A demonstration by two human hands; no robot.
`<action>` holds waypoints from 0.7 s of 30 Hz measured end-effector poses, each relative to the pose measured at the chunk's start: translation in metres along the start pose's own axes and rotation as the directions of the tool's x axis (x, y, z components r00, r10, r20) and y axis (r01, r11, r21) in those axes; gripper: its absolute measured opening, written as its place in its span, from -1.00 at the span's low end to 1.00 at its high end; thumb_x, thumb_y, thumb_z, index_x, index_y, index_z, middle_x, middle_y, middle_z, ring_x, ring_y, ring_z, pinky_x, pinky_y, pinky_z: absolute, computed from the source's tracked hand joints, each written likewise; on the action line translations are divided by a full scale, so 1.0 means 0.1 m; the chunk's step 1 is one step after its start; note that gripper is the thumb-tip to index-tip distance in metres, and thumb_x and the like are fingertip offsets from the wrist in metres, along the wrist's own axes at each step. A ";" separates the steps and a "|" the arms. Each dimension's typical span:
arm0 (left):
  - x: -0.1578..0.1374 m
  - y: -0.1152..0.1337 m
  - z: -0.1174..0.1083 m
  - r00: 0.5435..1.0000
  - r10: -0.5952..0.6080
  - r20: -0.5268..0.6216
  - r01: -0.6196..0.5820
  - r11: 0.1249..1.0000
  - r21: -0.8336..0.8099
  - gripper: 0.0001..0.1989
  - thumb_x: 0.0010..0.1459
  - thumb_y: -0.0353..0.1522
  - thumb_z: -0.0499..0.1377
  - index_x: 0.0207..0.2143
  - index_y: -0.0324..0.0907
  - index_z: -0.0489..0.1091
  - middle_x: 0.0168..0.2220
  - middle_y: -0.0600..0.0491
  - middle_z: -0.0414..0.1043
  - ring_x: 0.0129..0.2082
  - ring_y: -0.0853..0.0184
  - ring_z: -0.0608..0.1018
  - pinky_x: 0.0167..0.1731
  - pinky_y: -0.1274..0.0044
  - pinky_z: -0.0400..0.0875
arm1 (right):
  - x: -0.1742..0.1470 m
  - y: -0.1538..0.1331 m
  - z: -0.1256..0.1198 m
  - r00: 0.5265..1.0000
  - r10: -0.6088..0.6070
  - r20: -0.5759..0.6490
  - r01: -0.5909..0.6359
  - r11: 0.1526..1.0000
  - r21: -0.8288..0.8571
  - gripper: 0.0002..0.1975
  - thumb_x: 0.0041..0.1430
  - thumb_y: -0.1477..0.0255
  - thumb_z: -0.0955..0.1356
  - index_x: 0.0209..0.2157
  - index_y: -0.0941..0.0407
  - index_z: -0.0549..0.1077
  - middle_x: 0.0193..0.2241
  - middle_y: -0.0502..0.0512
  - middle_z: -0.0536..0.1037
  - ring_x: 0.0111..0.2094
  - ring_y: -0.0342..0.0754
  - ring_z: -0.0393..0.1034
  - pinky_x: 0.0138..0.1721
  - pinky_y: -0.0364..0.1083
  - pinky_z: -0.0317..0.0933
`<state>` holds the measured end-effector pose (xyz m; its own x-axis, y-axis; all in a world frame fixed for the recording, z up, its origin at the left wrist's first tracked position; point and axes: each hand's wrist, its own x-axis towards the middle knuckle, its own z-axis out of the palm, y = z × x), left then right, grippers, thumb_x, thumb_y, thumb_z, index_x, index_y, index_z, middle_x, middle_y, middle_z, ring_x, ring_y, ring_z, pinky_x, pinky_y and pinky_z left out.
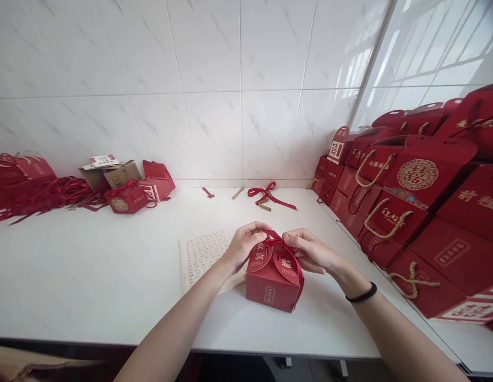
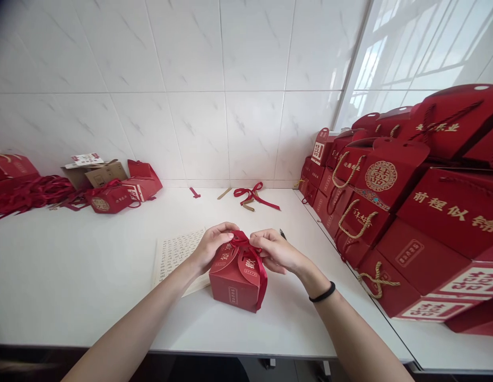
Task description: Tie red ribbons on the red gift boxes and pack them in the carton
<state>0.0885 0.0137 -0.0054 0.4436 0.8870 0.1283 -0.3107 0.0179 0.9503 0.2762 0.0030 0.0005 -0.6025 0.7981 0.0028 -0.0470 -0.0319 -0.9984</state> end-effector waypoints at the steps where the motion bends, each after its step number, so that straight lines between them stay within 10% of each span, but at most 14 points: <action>1: 0.00 0.00 -0.01 1.000 -0.002 0.010 0.002 1.000 0.016 -0.80 -0.06 -0.32 0.22 -0.35 -0.22 0.38 -0.46 0.11 0.44 -0.52 0.46 0.43 -0.45 0.59 0.29 | 0.00 0.00 0.00 1.000 -0.004 0.000 0.004 1.000 0.002 -0.56 0.11 0.22 0.30 -0.67 0.10 0.04 -0.82 -0.22 0.00 -0.91 -0.32 -0.11 -0.89 -0.32 -0.35; 9: -0.01 0.02 -0.02 1.000 0.005 0.028 -0.005 1.000 0.001 -0.77 -0.06 -0.33 0.26 -0.31 -0.23 0.40 -0.46 0.10 0.45 -0.51 0.45 0.45 -0.46 0.60 0.31 | 0.00 0.05 -0.07 0.985 -0.035 0.168 0.016 0.993 0.114 -0.73 0.09 0.28 0.39 -0.47 0.18 0.32 -0.80 -0.23 0.11 -0.90 -0.31 -0.07 -0.90 -0.33 -0.22; 21: 0.02 -0.02 -0.01 0.982 0.076 -0.172 -0.058 0.992 0.108 -0.78 -0.09 -0.41 0.17 -0.30 -0.18 0.45 -0.42 0.10 0.43 -0.51 0.45 0.43 -0.48 0.60 0.29 | -0.05 0.02 -0.17 0.893 -0.388 0.227 0.249 0.848 0.469 -0.63 0.13 0.32 0.38 -0.56 0.11 0.12 -0.82 -0.31 -0.07 -0.92 -0.35 -0.26 -0.87 -0.36 -0.19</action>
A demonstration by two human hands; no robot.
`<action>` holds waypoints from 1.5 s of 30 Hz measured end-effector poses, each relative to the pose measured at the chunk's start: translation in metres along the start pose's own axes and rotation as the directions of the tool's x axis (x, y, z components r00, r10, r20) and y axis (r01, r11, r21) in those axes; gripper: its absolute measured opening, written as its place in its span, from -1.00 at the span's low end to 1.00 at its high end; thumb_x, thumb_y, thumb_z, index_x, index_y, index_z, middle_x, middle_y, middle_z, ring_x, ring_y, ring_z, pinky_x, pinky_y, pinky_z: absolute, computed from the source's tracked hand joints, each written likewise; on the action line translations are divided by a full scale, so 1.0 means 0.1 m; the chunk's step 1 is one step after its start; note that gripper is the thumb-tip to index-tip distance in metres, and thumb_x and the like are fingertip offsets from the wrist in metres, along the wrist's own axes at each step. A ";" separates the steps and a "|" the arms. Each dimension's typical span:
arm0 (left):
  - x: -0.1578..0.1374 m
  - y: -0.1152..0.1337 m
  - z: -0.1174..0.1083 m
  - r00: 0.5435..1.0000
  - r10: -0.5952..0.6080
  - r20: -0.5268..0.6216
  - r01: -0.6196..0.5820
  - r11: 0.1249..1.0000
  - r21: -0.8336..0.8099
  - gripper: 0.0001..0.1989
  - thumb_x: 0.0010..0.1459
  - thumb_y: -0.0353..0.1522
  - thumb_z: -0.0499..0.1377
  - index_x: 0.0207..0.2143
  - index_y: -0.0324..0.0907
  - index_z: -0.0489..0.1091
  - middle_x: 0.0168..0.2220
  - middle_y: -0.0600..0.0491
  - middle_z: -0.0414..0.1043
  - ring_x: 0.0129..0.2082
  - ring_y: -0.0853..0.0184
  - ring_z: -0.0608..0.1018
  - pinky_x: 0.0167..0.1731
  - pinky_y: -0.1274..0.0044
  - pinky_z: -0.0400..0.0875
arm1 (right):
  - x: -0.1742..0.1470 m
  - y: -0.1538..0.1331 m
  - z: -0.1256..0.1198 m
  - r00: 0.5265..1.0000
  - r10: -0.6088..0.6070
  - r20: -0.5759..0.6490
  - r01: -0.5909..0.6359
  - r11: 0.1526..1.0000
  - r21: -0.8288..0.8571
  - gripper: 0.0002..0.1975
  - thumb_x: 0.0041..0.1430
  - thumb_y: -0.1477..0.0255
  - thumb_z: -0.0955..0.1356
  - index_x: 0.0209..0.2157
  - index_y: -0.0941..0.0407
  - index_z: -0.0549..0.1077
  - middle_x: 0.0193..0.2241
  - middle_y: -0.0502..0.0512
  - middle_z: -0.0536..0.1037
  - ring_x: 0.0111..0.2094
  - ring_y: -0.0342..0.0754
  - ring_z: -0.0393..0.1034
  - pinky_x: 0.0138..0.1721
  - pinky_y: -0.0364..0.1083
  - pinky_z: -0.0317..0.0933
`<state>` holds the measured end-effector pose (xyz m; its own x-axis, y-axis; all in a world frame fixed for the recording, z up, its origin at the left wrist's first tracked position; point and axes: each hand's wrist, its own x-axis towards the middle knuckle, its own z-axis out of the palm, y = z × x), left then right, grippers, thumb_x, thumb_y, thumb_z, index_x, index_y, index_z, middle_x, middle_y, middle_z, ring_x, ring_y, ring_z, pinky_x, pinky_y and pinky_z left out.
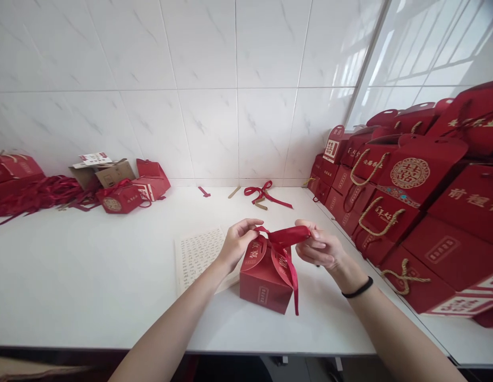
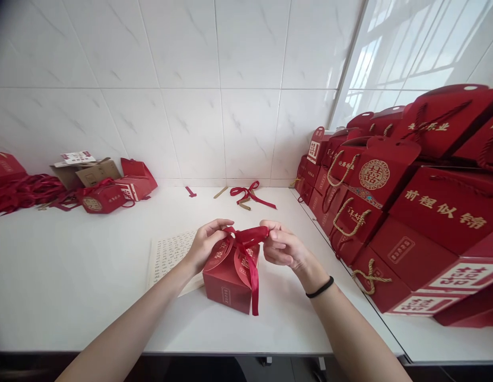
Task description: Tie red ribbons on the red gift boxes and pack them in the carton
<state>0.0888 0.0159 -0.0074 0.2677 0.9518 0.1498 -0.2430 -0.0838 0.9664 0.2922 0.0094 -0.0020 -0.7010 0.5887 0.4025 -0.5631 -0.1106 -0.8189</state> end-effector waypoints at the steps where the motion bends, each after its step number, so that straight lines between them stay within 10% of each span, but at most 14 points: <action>1: 0.00 0.01 -0.01 1.000 0.014 -0.015 -0.014 1.000 0.014 -0.79 -0.09 -0.41 0.15 -0.33 -0.18 0.47 -0.44 0.10 0.43 -0.51 0.45 0.43 -0.48 0.60 0.29 | 0.00 -0.01 0.00 1.000 -0.025 0.007 0.025 1.000 0.016 -0.62 0.14 0.33 0.37 -0.56 0.11 0.09 -0.81 -0.32 -0.08 -0.93 -0.36 -0.28 -0.87 -0.35 -0.20; 23: 0.19 -0.02 -0.18 0.901 -0.103 -0.420 -0.093 0.903 -0.420 -0.91 -0.04 -0.34 0.12 -0.47 -0.19 0.28 -0.39 0.07 0.37 -0.40 0.38 0.43 -0.36 0.53 0.35 | -0.04 -0.02 -0.06 0.948 -0.267 0.173 0.186 0.906 0.381 -0.94 0.19 0.50 0.32 -0.36 0.19 0.34 -0.67 -0.25 0.12 -0.86 -0.42 -0.20 -0.84 -0.39 -0.16; 45: 0.12 -0.05 -0.13 0.949 -0.102 -0.300 -0.001 0.946 -0.325 -0.81 -0.09 -0.31 0.23 -0.52 -0.19 0.26 -0.47 0.10 0.30 -0.48 0.43 0.36 -0.45 0.57 0.32 | -0.18 -0.22 -0.11 0.910 -0.405 0.085 0.301 0.790 0.534 -0.76 0.11 0.53 0.33 -0.56 0.16 0.19 -0.66 -0.21 0.14 -0.75 -0.40 0.04 -0.74 -0.41 -0.04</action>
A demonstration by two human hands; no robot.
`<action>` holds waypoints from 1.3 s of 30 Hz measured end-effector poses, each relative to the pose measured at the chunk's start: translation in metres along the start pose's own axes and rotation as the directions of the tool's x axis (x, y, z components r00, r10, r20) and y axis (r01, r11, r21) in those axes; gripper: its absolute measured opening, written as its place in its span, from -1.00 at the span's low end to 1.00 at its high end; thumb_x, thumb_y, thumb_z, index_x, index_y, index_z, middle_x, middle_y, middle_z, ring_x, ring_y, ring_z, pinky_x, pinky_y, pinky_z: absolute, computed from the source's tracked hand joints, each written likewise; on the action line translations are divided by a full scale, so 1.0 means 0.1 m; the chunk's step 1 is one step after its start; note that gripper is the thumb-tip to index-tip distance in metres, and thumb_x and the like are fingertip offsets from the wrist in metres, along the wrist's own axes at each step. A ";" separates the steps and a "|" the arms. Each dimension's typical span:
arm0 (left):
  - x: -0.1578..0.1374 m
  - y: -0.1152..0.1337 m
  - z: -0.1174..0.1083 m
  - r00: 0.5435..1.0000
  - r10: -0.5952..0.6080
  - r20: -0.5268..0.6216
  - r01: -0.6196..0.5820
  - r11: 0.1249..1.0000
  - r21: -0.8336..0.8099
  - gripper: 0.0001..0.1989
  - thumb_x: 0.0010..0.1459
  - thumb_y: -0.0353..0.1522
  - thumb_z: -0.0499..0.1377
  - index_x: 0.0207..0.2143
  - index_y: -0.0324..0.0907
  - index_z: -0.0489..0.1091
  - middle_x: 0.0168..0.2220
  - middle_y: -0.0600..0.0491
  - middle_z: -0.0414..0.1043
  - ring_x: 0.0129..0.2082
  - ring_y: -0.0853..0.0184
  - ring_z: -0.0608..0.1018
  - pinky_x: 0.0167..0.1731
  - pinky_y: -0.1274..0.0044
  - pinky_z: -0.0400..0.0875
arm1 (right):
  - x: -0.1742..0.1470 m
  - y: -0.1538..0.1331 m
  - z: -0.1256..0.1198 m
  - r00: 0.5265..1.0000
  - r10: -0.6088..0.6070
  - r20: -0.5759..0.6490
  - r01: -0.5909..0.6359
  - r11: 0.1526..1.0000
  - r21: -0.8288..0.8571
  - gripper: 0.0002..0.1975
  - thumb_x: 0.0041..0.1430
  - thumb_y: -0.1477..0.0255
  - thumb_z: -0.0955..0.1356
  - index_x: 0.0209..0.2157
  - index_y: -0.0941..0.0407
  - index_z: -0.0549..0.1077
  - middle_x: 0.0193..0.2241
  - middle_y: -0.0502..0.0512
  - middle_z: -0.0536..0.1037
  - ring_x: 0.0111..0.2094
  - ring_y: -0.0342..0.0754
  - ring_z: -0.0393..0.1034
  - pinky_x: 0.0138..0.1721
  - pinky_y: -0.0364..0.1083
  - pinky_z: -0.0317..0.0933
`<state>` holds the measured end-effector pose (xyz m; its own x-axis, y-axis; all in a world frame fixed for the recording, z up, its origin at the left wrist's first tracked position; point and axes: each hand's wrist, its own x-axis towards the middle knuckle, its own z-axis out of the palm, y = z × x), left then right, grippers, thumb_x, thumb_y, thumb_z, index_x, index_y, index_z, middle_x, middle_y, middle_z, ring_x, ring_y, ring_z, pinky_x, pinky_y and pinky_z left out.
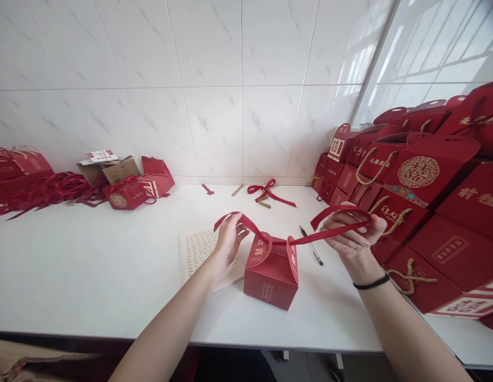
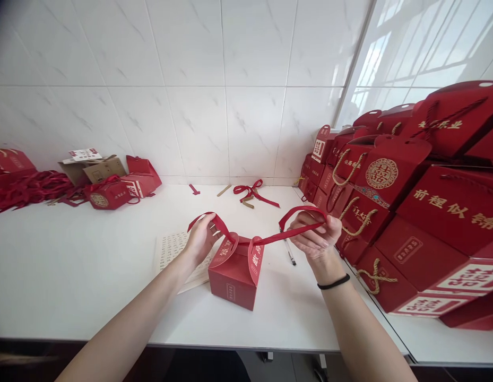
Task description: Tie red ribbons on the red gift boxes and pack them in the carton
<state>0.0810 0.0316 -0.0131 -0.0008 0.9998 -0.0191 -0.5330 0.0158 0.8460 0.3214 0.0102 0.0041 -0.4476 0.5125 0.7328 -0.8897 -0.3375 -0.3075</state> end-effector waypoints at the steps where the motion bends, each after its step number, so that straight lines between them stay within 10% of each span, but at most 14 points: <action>1: -0.01 0.00 0.00 1.000 0.000 0.008 0.000 1.000 0.008 -0.81 -0.09 -0.30 0.23 -0.53 -0.20 0.27 -0.46 0.09 0.31 -0.47 0.42 0.37 -0.43 0.56 0.33 | -0.01 0.00 0.01 1.000 -0.014 -0.005 0.014 1.000 0.009 -0.77 0.10 0.53 0.32 -0.56 0.16 0.19 -0.66 -0.21 0.14 -0.75 -0.39 0.05 -0.74 -0.41 -0.02; 16: -0.05 0.00 0.04 0.993 -0.070 0.090 0.064 0.996 0.068 -0.70 -0.07 -0.35 0.15 -0.69 -0.17 0.07 -0.66 0.18 0.03 -0.65 0.49 0.17 -0.54 0.57 0.21 | -0.08 -0.19 0.05 0.990 -0.128 -0.052 0.137 0.963 0.234 -0.77 -0.18 0.59 0.35 -0.69 0.11 0.21 -0.80 -0.19 0.17 -0.81 -0.26 0.07 -0.72 -0.23 0.03; 24: 0.00 0.01 0.03 0.999 -0.051 0.008 0.051 0.997 -0.058 -0.70 -0.05 -0.37 0.16 -0.66 -0.16 0.05 -0.68 0.22 -0.02 -0.68 0.51 0.13 -0.57 0.58 0.20 | -0.03 -0.13 0.05 0.984 -0.138 -0.115 0.146 0.987 0.072 -0.76 -0.01 0.56 0.32 -0.63 0.13 0.16 -0.74 -0.22 0.11 -0.79 -0.33 0.03 -0.75 -0.32 -0.01; 39: 0.25 0.37 -0.23 0.887 0.133 -0.443 -0.298 0.897 -0.326 -0.77 -0.02 -0.41 0.05 -0.62 -0.16 0.00 -0.66 0.25 0.08 -0.66 0.54 0.25 -0.46 0.65 0.26 | 0.03 0.20 -0.15 0.939 0.336 -0.071 -0.328 0.816 -0.476 -0.88 0.15 0.42 0.35 -0.44 0.16 0.39 -0.81 -0.22 0.15 -0.89 -0.36 -0.18 -0.80 -0.36 -0.07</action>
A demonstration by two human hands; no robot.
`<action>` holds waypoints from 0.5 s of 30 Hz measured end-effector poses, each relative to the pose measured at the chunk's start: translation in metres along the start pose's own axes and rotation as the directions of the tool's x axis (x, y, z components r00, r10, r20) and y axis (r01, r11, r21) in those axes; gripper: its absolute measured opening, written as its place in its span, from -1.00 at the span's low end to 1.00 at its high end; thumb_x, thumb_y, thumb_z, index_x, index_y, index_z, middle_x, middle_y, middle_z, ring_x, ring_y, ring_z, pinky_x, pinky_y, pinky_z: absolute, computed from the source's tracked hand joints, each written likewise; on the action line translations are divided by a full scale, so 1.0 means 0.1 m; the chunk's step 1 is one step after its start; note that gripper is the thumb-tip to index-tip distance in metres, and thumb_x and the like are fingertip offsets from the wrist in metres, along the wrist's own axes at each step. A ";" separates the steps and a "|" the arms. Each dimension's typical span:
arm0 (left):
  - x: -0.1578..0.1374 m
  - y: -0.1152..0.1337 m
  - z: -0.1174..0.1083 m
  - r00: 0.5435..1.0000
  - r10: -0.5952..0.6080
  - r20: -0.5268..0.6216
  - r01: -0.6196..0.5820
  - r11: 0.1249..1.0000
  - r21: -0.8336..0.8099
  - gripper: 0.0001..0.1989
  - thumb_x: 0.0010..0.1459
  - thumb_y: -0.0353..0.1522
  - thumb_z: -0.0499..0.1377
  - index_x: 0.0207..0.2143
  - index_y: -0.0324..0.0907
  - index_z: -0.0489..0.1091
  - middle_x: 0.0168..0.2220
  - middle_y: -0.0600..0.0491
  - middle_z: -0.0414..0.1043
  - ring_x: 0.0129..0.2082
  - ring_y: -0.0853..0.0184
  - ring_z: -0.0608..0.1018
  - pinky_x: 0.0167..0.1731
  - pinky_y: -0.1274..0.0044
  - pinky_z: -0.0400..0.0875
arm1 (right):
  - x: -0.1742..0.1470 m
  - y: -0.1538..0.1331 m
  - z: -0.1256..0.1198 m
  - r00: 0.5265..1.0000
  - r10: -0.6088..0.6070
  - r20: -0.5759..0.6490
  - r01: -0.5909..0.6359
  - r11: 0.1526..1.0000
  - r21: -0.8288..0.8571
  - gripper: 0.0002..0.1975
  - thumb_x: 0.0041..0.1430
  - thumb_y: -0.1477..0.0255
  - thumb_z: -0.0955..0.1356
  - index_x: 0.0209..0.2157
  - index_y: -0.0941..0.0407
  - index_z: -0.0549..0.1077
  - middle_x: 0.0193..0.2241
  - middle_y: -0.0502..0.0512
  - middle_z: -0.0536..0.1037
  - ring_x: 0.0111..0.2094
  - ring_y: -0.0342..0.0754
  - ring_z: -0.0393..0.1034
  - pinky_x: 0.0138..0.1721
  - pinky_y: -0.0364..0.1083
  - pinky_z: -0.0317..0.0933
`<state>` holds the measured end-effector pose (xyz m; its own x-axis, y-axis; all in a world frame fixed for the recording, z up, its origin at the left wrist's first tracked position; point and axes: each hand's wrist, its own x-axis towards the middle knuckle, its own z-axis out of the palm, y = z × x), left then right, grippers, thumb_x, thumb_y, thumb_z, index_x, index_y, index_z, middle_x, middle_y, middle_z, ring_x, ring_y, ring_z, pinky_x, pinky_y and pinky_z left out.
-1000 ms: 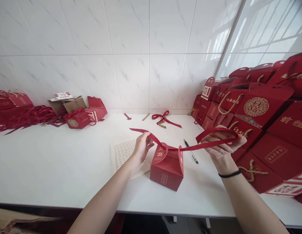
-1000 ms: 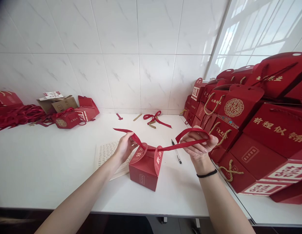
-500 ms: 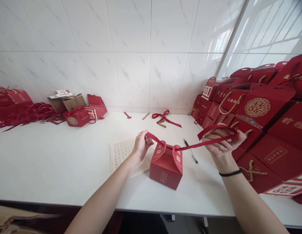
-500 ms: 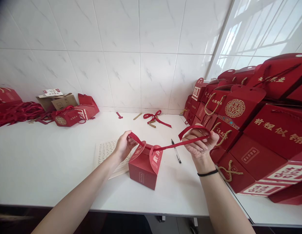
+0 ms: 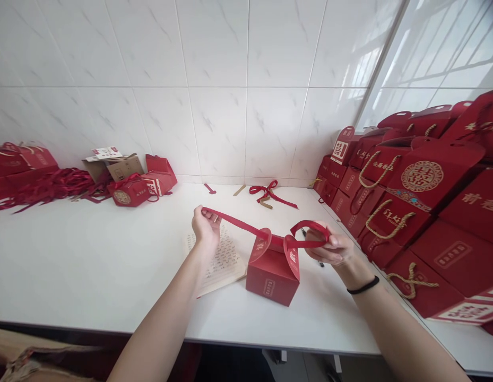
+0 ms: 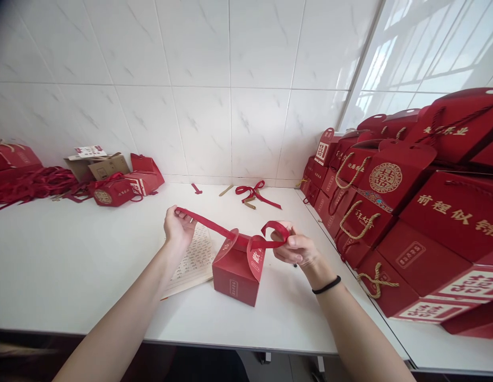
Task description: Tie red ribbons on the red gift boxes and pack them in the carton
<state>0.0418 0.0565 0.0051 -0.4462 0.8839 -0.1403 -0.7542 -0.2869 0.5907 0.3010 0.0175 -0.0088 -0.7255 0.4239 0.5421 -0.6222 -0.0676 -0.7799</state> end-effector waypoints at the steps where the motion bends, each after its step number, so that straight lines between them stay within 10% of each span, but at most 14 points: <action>1: 0.01 0.02 -0.01 1.000 0.015 -0.023 -0.016 1.000 -0.009 -0.78 -0.02 -0.41 0.04 -0.61 -0.16 0.01 -0.65 0.24 0.09 -0.65 0.54 0.27 -0.45 0.65 0.27 | 0.00 0.02 0.00 1.000 0.024 -0.006 -0.024 1.000 -0.018 -0.88 0.15 0.42 0.35 -0.42 0.17 0.38 -0.81 -0.22 0.16 -0.89 -0.36 -0.18 -0.80 -0.36 -0.08; 15: 0.06 -0.06 -0.05 0.998 -0.041 -0.052 0.044 0.997 0.064 -0.80 -0.05 -0.42 0.04 -0.62 -0.16 0.02 -0.68 0.26 0.04 -0.71 0.53 0.19 -0.56 0.61 0.20 | 0.01 0.01 0.03 0.997 0.047 -0.067 -0.048 0.999 -0.024 -0.70 0.14 0.38 0.37 -0.57 0.15 0.22 -0.82 -0.24 0.11 -0.88 -0.37 -0.19 -0.80 -0.37 -0.07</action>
<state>0.0418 0.0618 -0.0033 -0.4394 0.8744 -0.2059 -0.7410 -0.2233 0.6333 0.2993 0.0149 -0.0079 -0.7323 0.4802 0.4829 -0.5794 -0.0665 -0.8124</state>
